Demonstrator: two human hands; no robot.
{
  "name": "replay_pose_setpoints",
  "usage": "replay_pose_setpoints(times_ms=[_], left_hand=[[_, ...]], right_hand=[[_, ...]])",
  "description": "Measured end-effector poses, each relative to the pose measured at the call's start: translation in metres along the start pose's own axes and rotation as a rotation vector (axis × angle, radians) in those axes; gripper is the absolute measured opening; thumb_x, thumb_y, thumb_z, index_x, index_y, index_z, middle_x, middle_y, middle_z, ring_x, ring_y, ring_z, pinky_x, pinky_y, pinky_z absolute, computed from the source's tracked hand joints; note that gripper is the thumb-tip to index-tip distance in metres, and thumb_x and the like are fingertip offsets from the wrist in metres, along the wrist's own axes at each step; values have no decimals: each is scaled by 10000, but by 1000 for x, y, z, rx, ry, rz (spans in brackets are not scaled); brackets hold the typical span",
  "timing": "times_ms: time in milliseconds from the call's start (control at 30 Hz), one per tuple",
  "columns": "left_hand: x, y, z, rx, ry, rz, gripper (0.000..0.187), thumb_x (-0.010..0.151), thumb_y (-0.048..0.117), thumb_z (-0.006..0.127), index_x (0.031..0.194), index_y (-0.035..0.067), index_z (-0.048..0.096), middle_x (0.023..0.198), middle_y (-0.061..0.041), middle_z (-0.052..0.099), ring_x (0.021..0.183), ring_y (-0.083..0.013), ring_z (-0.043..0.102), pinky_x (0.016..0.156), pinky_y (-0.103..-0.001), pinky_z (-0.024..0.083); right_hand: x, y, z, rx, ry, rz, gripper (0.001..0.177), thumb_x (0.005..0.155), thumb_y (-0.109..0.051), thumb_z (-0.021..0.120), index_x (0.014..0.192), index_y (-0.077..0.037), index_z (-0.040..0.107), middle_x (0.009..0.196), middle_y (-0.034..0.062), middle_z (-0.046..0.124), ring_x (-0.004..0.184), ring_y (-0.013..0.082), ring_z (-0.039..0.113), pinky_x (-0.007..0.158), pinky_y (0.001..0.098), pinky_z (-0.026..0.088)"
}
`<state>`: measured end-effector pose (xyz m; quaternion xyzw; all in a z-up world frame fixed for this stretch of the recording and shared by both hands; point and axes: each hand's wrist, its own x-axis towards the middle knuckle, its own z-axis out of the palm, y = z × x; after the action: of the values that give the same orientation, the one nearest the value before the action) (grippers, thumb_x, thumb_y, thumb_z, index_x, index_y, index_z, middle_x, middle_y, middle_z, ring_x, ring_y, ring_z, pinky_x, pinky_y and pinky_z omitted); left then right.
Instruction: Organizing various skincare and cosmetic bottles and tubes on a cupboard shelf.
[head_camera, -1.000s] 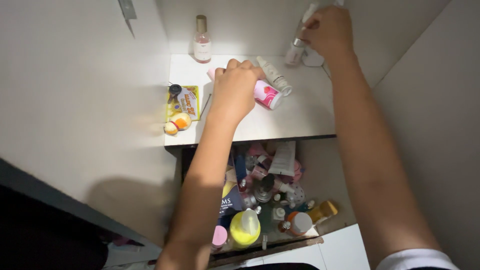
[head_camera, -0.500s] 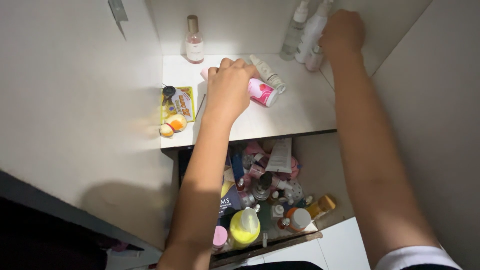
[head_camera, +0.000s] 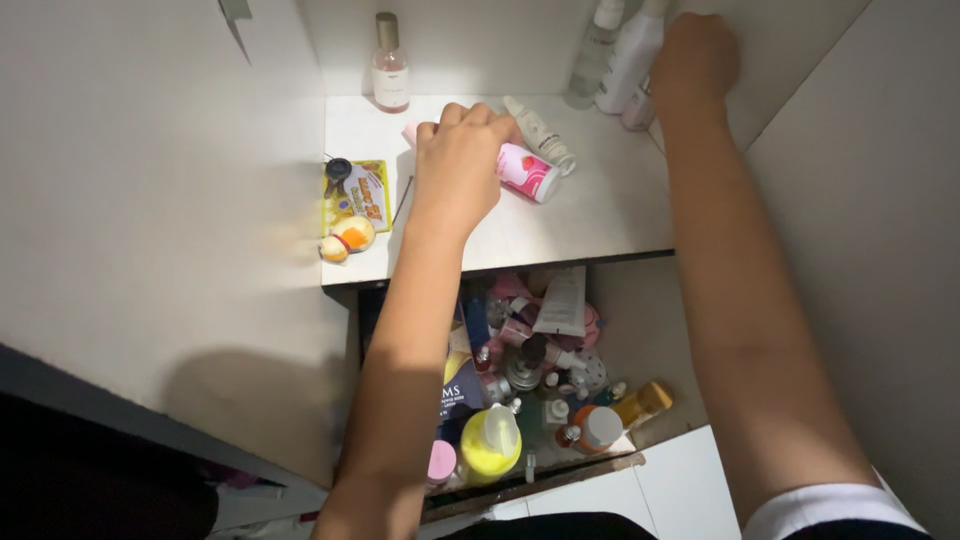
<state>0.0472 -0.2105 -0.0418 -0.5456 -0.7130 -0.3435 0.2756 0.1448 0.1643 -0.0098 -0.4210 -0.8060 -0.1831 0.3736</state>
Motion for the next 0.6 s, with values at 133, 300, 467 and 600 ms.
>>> replay_pose_setpoints(times_ms=[133,300,467,600], left_hand=[[-2,-1,2,-8,26,2,337,707,-31,725,976,171,737,1062,-19,690,1093,-291,587,894,-474,434],[0,-3,7,27,12,9,394,692,-80,683,989,174,735,1073,-17,679,1098,-291,584,874,-471,439],[-1,-5,8,5,11,4,335,764,-27,697,1013,191,739,1086,-15,674,1108,-288,585,897,-473,442],[-1,-2,6,-4,-15,-16,355,746,7,716,1049,190,743,1109,-24,670,1118,-290,582,896,-475,440]], right_hand=[[-35,-25,-40,183,-150,-44,245,796,-257,838,886,-38,776,910,197,725,834,351,702,735,442,572],[-79,-92,-133,491,-391,-100,409,728,-452,885,781,-60,784,746,128,729,680,264,691,669,393,560],[-84,-99,-117,541,-666,-140,440,707,-469,861,793,-43,793,714,97,740,614,172,688,626,318,560],[-88,-98,-120,575,-754,-152,434,694,-443,851,848,-40,801,709,91,735,586,175,688,585,307,565]])
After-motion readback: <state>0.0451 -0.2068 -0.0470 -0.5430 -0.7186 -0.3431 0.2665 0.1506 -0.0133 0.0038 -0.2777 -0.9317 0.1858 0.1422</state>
